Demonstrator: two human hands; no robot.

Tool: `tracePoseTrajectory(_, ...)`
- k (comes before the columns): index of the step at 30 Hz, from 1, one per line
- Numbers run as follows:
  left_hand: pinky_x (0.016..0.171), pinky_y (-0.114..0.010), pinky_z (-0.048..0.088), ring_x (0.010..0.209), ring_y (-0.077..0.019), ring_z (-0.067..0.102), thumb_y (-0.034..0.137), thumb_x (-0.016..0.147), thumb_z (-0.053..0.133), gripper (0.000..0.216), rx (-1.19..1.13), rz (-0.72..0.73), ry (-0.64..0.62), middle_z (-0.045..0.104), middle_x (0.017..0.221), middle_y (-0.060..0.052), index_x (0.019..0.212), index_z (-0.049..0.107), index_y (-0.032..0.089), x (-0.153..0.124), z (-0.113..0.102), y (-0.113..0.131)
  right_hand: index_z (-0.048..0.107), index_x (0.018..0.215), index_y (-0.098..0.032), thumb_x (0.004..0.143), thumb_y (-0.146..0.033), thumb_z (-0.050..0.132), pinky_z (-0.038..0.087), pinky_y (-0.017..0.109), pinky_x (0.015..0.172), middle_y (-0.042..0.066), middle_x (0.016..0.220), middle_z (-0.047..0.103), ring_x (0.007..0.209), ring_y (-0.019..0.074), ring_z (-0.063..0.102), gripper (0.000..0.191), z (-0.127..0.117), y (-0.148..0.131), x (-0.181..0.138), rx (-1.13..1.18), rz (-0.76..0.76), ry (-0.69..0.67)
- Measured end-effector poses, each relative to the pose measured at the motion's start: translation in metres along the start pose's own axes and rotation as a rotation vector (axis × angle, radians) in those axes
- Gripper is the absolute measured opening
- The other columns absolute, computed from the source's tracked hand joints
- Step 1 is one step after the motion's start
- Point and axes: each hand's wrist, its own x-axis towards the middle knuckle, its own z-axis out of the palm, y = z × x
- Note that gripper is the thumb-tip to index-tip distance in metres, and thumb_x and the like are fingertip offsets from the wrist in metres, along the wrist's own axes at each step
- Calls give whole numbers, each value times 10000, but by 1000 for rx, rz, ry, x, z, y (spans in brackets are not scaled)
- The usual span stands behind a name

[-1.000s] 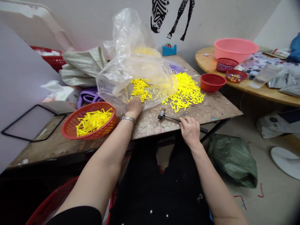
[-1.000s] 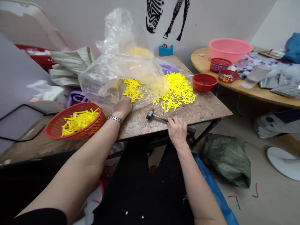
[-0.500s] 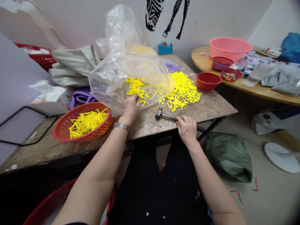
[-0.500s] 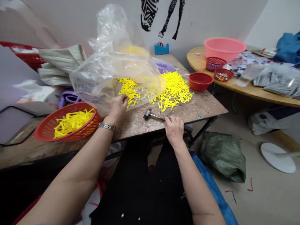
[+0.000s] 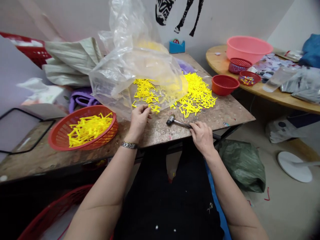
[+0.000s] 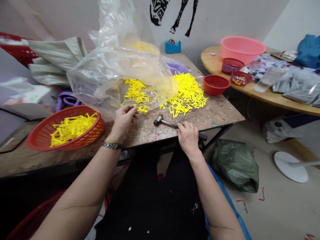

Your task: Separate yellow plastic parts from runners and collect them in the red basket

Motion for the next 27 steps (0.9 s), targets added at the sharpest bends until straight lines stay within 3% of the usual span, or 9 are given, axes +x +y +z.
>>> tracePoseTrajectory(6, 451, -182, 410, 557, -100, 588, 266, 832, 583, 98, 34, 41, 70, 633, 744, 2, 864, 628, 185, 7, -10, 1, 686, 1223, -225, 974, -245, 561, 385, 360, 861, 81, 1140, 701, 1068, 249, 564, 279, -3, 1, 0, 33, -2, -21)
tracePoseTrajectory(14, 436, -153, 400, 567, -93, 616, 322, 800, 632, 196, -212, -34, 110, 649, 768, 2, 925, 628, 171, 6, -8, 13, 686, 1239, -203, 991, -241, 513, 430, 387, 918, 105, 1181, 706, 1090, 274, 582, 305, -9, 4, 0, 143, -10, -3)
tracePoseTrajectory(21, 542, -220, 459, 634, -140, 629, 292, 849, 578, 132, 72, 117, 163, 625, 750, -1, 885, 637, 179, 18, -13, 10, 701, 1222, -191, 988, -234, 518, 449, 399, 933, 112, 1164, 706, 1082, 276, 591, 300, -10, 3, 0, 176, -28, -1)
tracePoseTrajectory(24, 699, -275, 485, 753, -180, 637, 250, 834, 597, 89, 333, 232, 115, 648, 768, -26, 830, 652, 180, 23, -16, 10, 705, 1216, -188, 984, -229, 520, 456, 408, 938, 117, 1163, 706, 1086, 279, 591, 300, -10, 3, -1, 190, -30, 4)
tracePoseTrajectory(27, 760, -300, 475, 797, -199, 633, 238, 846, 575, 110, 456, 258, 68, 661, 781, -37, 826, 667, 181, 24, -18, 9, 706, 1213, -191, 985, -231, 515, 464, 416, 942, 118, 1159, 708, 1089, 281, 594, 300, -10, 4, -1, 208, -33, 14)
